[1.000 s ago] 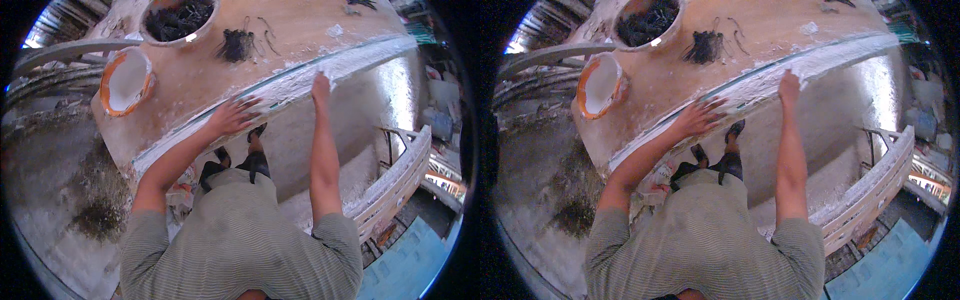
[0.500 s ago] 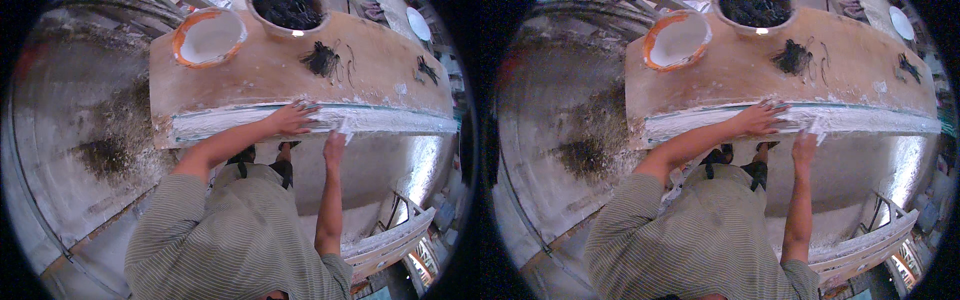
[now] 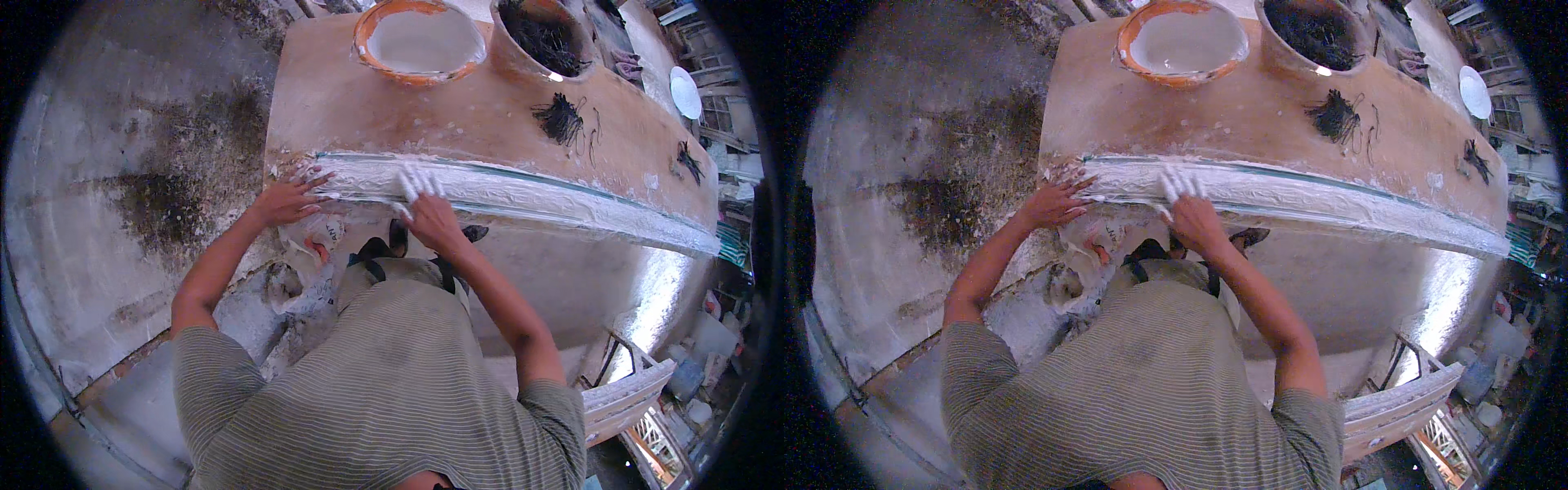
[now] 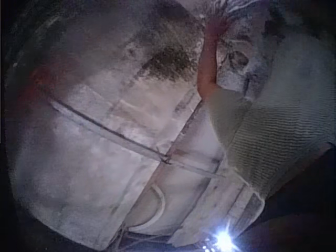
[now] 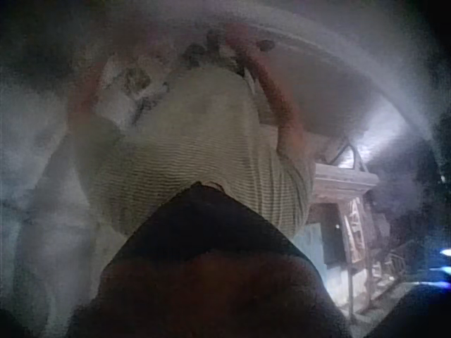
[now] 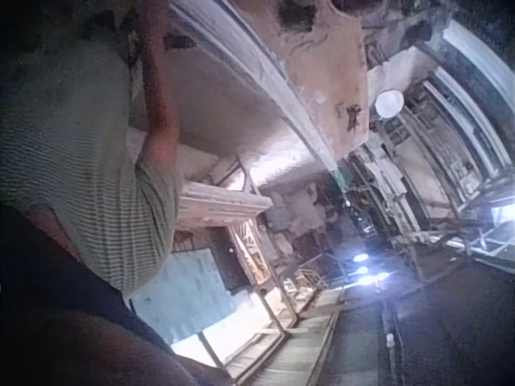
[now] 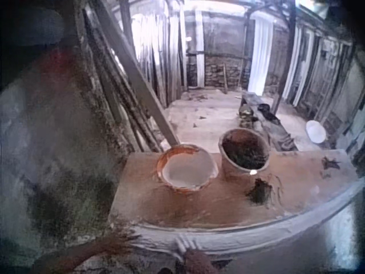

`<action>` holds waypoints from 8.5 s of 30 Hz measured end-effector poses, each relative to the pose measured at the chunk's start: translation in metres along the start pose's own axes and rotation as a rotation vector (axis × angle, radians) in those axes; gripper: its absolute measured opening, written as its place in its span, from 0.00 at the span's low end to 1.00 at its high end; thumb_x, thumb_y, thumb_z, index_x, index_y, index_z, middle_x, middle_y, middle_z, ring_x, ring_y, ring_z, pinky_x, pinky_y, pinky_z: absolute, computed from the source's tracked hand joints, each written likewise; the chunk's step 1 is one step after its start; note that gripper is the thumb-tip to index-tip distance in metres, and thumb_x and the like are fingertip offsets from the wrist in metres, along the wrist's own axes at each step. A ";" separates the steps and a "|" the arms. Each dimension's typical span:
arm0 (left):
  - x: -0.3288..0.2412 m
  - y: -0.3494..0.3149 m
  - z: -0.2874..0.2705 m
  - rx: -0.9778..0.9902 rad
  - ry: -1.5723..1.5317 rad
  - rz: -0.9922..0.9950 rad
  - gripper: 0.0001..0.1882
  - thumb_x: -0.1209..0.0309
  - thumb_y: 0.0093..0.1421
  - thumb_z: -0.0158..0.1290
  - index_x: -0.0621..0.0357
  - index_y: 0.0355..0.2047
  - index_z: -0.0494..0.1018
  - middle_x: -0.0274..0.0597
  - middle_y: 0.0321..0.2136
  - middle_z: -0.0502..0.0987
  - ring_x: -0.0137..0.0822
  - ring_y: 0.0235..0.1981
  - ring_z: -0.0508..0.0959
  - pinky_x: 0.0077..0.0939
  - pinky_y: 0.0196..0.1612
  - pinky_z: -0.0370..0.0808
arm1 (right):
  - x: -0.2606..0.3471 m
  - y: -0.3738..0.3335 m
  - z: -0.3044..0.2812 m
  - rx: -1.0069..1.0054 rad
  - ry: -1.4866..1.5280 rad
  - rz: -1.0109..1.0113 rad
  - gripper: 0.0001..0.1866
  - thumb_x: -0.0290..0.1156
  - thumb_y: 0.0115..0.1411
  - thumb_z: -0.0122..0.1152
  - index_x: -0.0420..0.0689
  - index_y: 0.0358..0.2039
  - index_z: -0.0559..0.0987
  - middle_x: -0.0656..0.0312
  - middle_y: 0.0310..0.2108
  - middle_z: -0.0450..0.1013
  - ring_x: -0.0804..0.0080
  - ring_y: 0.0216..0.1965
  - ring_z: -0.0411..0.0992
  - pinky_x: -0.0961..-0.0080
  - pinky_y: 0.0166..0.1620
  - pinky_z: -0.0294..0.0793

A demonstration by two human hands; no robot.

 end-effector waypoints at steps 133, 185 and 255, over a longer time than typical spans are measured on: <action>-0.390 0.530 -0.101 0.070 0.053 0.337 0.28 0.46 0.68 0.41 0.38 0.65 0.67 0.41 0.74 0.45 0.48 0.74 0.44 0.53 0.73 0.41 | -0.335 -0.315 -0.180 -0.479 0.041 1.208 0.38 0.56 0.66 0.49 0.27 0.56 0.70 0.30 0.63 0.58 0.30 0.62 0.60 0.38 0.65 0.52; -0.207 0.363 -0.078 0.132 -0.397 0.371 0.41 0.53 0.66 0.47 0.62 0.71 0.45 0.56 0.73 0.39 0.51 0.74 0.42 0.40 0.74 0.41 | -0.299 -0.232 -0.193 -0.176 -0.005 0.686 0.08 0.28 0.53 0.56 0.40 0.29 0.82 0.46 0.33 0.78 0.47 0.38 0.79 0.52 0.41 0.79; -0.219 0.330 -0.066 0.044 0.094 0.399 0.25 0.49 0.69 0.41 0.39 0.63 0.69 0.35 0.73 0.51 0.43 0.74 0.47 0.50 0.73 0.40 | -0.168 -0.203 -0.087 -0.308 0.077 0.871 0.43 0.58 0.68 0.41 0.22 0.59 0.67 0.30 0.65 0.57 0.35 0.70 0.46 0.36 0.69 0.33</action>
Point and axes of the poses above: each hand's wrist, its own y-axis towards the middle knuckle, its own z-axis out of the palm, x = y × z, the point moved 2 cm from there along y, towards the middle knuckle
